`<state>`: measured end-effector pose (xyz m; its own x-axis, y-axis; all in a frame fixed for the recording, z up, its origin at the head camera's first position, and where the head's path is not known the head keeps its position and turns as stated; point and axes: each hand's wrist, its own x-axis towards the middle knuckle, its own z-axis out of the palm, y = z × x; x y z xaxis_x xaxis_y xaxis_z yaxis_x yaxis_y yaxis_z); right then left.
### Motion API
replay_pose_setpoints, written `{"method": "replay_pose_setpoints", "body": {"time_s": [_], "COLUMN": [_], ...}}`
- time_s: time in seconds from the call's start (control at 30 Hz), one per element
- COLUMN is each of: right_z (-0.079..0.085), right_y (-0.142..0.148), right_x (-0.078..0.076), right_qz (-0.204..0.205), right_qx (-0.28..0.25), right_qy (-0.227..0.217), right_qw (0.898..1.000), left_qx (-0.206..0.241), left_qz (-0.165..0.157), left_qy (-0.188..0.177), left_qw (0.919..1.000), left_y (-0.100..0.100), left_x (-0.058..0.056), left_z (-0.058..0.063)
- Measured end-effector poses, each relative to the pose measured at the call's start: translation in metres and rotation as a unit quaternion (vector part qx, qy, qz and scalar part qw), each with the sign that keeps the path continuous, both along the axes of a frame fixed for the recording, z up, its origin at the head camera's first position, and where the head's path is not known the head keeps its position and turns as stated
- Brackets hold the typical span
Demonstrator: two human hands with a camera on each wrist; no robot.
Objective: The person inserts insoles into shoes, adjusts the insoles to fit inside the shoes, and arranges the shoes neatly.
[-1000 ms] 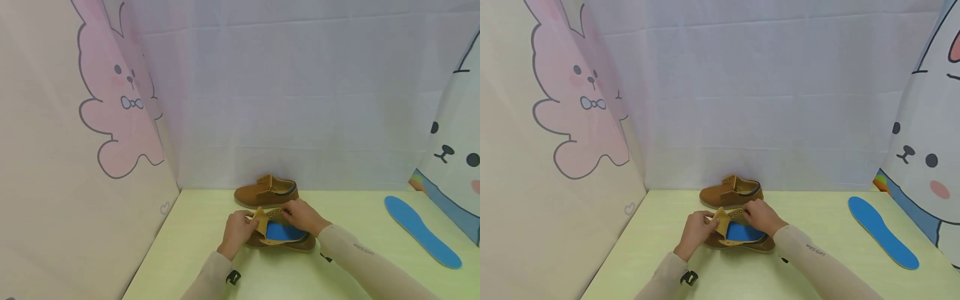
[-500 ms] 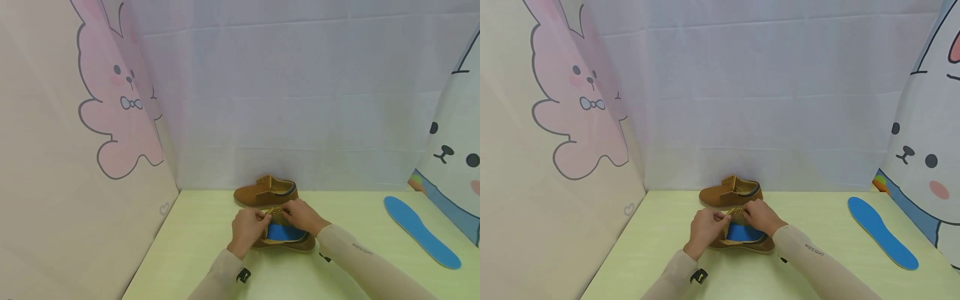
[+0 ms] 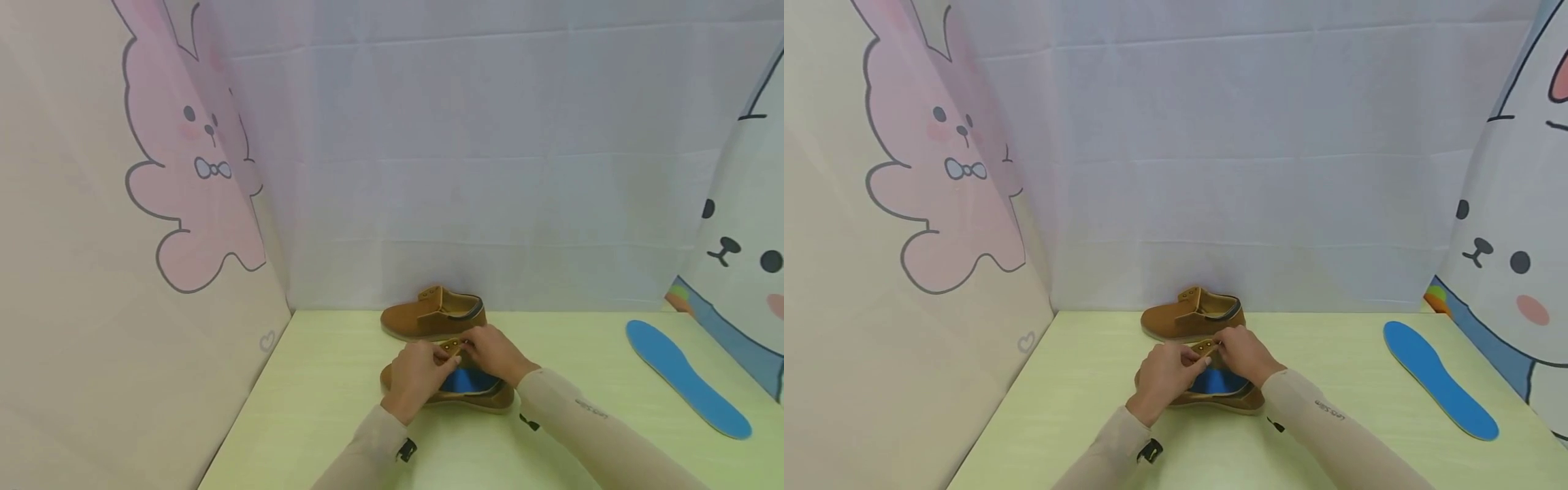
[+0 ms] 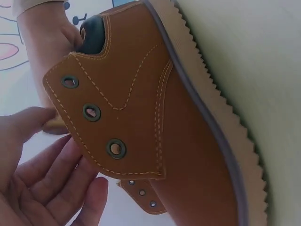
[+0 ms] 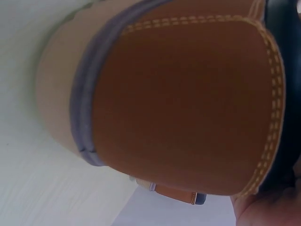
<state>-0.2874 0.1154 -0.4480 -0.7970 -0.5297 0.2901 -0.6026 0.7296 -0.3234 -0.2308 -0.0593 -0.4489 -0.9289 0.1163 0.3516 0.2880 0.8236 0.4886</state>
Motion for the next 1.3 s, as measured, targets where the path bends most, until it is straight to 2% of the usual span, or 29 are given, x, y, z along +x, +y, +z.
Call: {"method": "replay_pose_setpoints", "body": {"time_s": [0.23, 0.37, 0.47, 0.53, 0.63, 0.8, 0.93, 1.03, 1.3], "right_z": [0.004, 0.013, 0.022, 0.027, 0.031, 0.025, 0.023, 0.025, 0.023], "right_y": [0.002, 0.004, 0.003, -0.001, -0.01, -0.02, -0.021, -0.018, -0.017], "right_x": [0.004, 0.015, 0.025, 0.03, 0.034, 0.033, 0.032, 0.032, 0.031], "right_qz": [0.004, -0.021, -0.046, -0.05, -0.054, -0.072, -0.075, -0.063, -0.031], "right_qx": [-0.018, -0.046, -0.066, -0.069, -0.058, -0.047, -0.062, -0.071, -0.07], "right_qy": [-0.011, -0.002, 0.001, -0.012, -0.069, -0.166, -0.201, -0.207, -0.171], "right_qw": [1.0, 0.999, 0.997, 0.996, 0.994, 0.982, 0.975, 0.974, 0.982], "left_qx": [-0.019, -0.026, -0.059, -0.084, -0.117, -0.157, -0.155, -0.144, -0.142], "left_qz": [-0.068, -0.107, -0.132, -0.143, -0.156, -0.164, -0.169, -0.17, -0.144], "left_qy": [0.003, -0.018, -0.039, -0.044, -0.031, -0.006, 0.003, 0.011, 0.004], "left_qw": [0.9975, 0.9937, 0.9888, 0.9852, 0.9802, 0.9738, 0.9733, 0.9748, 0.9793], "left_y": [-0.017, -0.035, -0.046, -0.05, -0.053, -0.051, -0.05, -0.049, -0.05], "left_x": [0.01, 0.012, 0.011, 0.01, 0.008, 0.007, 0.007, 0.006, 0.002], "left_z": [-0.001, 0.001, 0.001, 0.0, -0.001, -0.009, -0.015, -0.014, -0.015]}}
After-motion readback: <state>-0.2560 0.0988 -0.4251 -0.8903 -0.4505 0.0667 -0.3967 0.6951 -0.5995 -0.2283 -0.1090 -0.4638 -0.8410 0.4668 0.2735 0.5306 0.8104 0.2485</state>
